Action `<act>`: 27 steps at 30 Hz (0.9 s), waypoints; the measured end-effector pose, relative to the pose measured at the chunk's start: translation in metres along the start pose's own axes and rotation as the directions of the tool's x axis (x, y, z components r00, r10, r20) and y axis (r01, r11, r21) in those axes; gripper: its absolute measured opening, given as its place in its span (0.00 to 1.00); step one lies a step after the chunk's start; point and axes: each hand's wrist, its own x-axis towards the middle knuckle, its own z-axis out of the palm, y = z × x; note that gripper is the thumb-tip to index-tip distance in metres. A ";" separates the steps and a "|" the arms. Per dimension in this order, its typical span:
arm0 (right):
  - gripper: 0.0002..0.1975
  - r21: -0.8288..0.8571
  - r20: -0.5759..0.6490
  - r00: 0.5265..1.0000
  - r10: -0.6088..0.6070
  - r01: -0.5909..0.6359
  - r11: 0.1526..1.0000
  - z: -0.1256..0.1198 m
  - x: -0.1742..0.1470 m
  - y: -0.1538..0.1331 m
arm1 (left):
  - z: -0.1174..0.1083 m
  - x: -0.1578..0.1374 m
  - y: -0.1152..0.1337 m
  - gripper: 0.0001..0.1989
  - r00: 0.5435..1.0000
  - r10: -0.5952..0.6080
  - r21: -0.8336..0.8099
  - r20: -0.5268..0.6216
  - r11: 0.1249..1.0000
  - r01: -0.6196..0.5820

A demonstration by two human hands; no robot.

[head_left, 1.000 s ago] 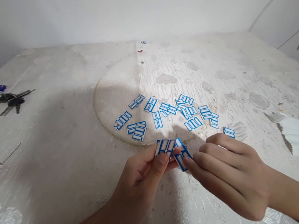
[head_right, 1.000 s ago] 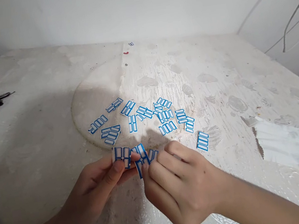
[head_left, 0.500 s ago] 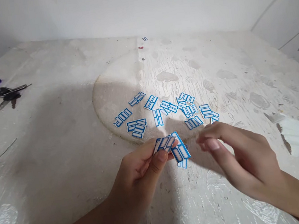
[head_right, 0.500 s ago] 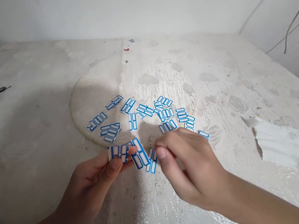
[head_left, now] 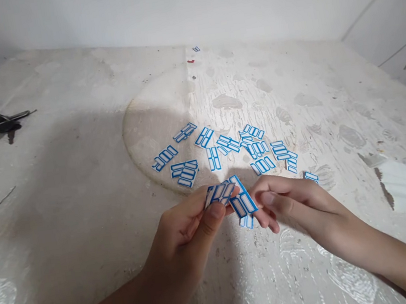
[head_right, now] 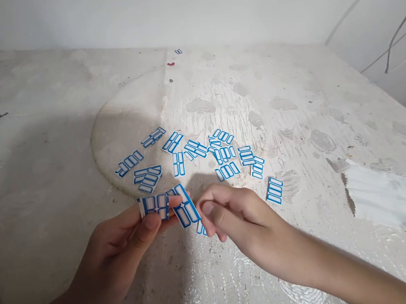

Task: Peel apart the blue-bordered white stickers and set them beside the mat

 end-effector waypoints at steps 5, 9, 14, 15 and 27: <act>0.07 0.062 0.001 1.000 0.024 -0.024 0.998 0.003 0.002 -0.005 | -0.002 0.000 0.003 0.12 1.000 0.006 0.020 0.007 1.000 -0.006; 0.07 0.078 -0.024 0.999 0.021 -0.020 0.997 0.003 0.002 -0.004 | -0.003 -0.001 0.001 0.12 0.999 0.019 0.042 0.032 0.999 -0.020; 0.07 0.084 -0.016 0.997 0.076 -0.075 0.994 0.002 0.001 -0.004 | -0.004 -0.001 -0.001 0.13 0.987 0.066 0.083 0.145 0.993 -0.078; 0.07 0.081 -0.019 0.997 0.072 -0.070 0.994 0.002 0.001 -0.004 | -0.004 -0.001 -0.001 0.13 0.986 0.065 0.094 0.153 0.992 -0.080; 0.04 0.132 -0.071 0.997 0.007 0.003 0.991 0.009 0.004 0.000 | -0.005 -0.003 -0.009 0.13 0.990 0.061 0.188 0.129 0.978 -0.085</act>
